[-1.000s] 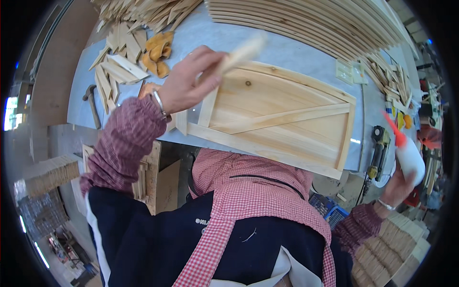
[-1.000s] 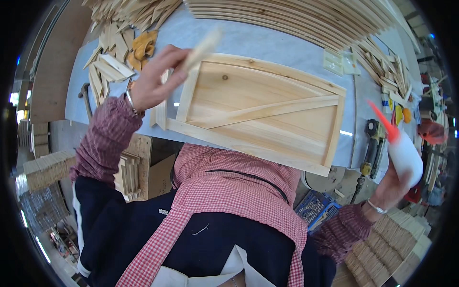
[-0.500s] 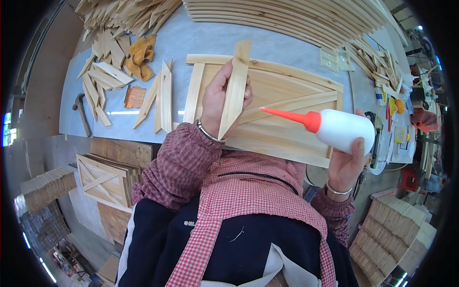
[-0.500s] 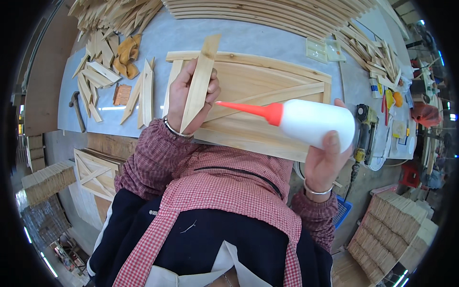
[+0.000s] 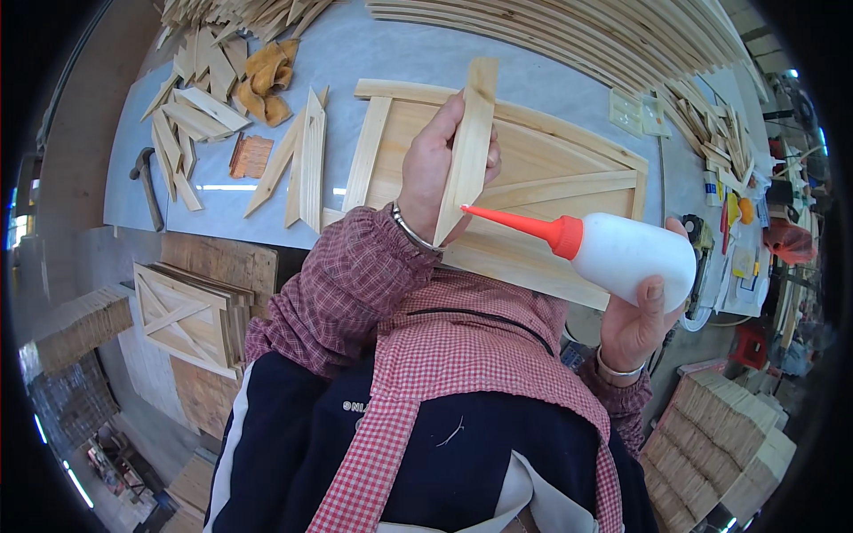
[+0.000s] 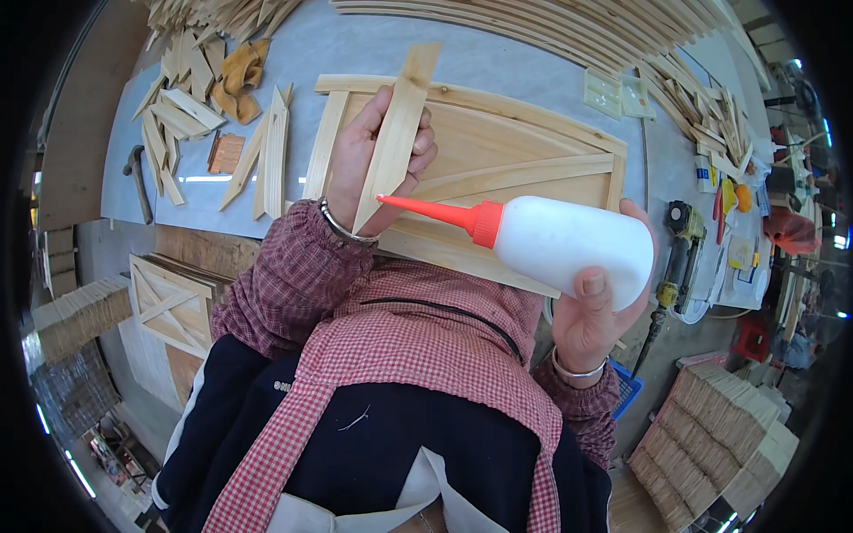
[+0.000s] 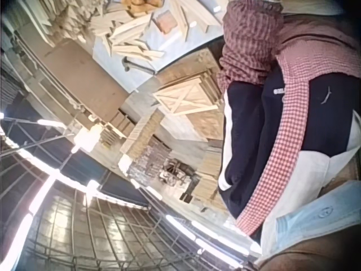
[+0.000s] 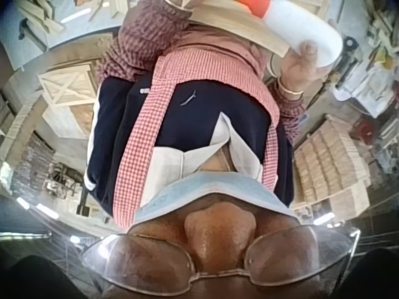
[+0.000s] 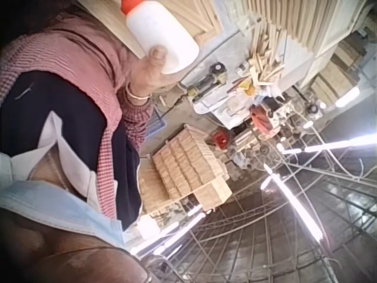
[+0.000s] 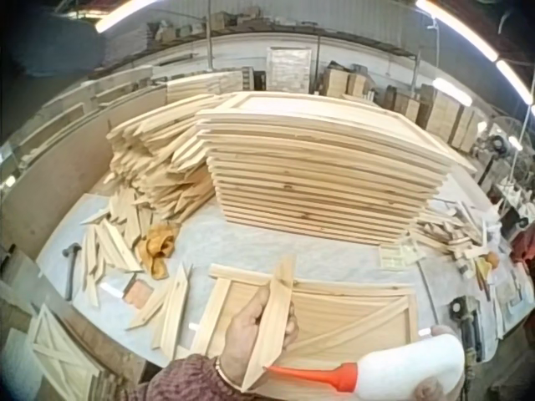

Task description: Assembling small wooden frame panels by applying glue to slats and securing them with a pneumatic nail gun.

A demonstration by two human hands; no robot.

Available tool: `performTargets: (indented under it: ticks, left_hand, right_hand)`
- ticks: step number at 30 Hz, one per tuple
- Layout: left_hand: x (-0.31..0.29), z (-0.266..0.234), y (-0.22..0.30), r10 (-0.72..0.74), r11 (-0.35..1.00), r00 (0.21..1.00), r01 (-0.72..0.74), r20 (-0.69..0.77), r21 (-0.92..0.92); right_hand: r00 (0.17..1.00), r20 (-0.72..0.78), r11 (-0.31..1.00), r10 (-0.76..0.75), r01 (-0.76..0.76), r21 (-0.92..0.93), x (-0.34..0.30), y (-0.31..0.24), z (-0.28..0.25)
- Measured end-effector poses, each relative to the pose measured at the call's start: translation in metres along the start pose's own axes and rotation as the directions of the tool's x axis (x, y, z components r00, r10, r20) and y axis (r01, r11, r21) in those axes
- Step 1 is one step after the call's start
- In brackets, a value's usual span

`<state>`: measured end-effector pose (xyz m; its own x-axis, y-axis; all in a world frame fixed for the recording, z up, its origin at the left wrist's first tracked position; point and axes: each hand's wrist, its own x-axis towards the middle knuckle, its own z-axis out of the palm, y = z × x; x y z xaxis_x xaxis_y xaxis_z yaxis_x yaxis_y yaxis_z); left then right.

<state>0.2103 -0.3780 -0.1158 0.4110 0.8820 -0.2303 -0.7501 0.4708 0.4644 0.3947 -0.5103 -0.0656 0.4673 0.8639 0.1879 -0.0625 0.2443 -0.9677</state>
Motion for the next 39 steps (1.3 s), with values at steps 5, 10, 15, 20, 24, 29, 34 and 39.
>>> performTargets:
  ticks: [5, 10, 15, 20, 24, 29, 34, 39]
  left_hand:
    - [0.0, -0.003, 0.001, -0.038, 0.999, 0.996, 0.037, 0.076, 0.013]
    - [-0.002, 0.012, -0.002, -0.046, 0.999, 0.998, 0.045, 0.053, 0.021]
    - [-0.006, 0.021, -0.004, -0.045, 0.998, 0.999, 0.044, 0.009, 0.04]
    - [-0.007, 0.01, -0.008, -0.081, 0.997, 0.971, 0.081, 0.227, 0.012]
    - [-0.01, 0.017, -0.009, -0.122, 0.992, 0.979, 0.114, 0.163, 0.057]
    - [-0.013, 0.015, -0.011, -0.154, 0.987, 0.97, 0.141, 0.188, 0.08]
    - [-0.011, 0.012, -0.012, -0.182, 0.982, 0.954, 0.163, 0.24, 0.098]
    - [-0.013, 0.014, -0.006, -0.193, 0.973, 0.952, 0.154, 0.237, 0.171]
  right_hand:
    - [1.0, -0.006, 1.0, -0.012, 0.011, -0.019, 0.002, 0.001, 0.001]
    - [1.0, -0.018, 1.0, -0.024, 0.024, 0.002, 0.009, 0.005, -0.005]
    - [0.999, 0.002, 0.999, -0.035, 0.036, -0.025, 0.017, 0.006, -0.011]
    - [0.997, -0.054, 0.998, -0.056, 0.056, 0.008, 0.034, 0.01, -0.014]
    - [0.991, -0.119, 0.996, -0.067, 0.073, 0.041, 0.049, 0.011, -0.014]
    - [0.985, -0.153, 0.996, -0.08, 0.085, 0.027, 0.066, 0.017, -0.024]
    - [0.972, -0.218, 0.993, -0.089, 0.105, 0.063, 0.079, 0.016, -0.022]
    - [0.968, -0.25, 0.989, -0.028, 0.062, 0.131, 0.083, 0.021, -0.026]
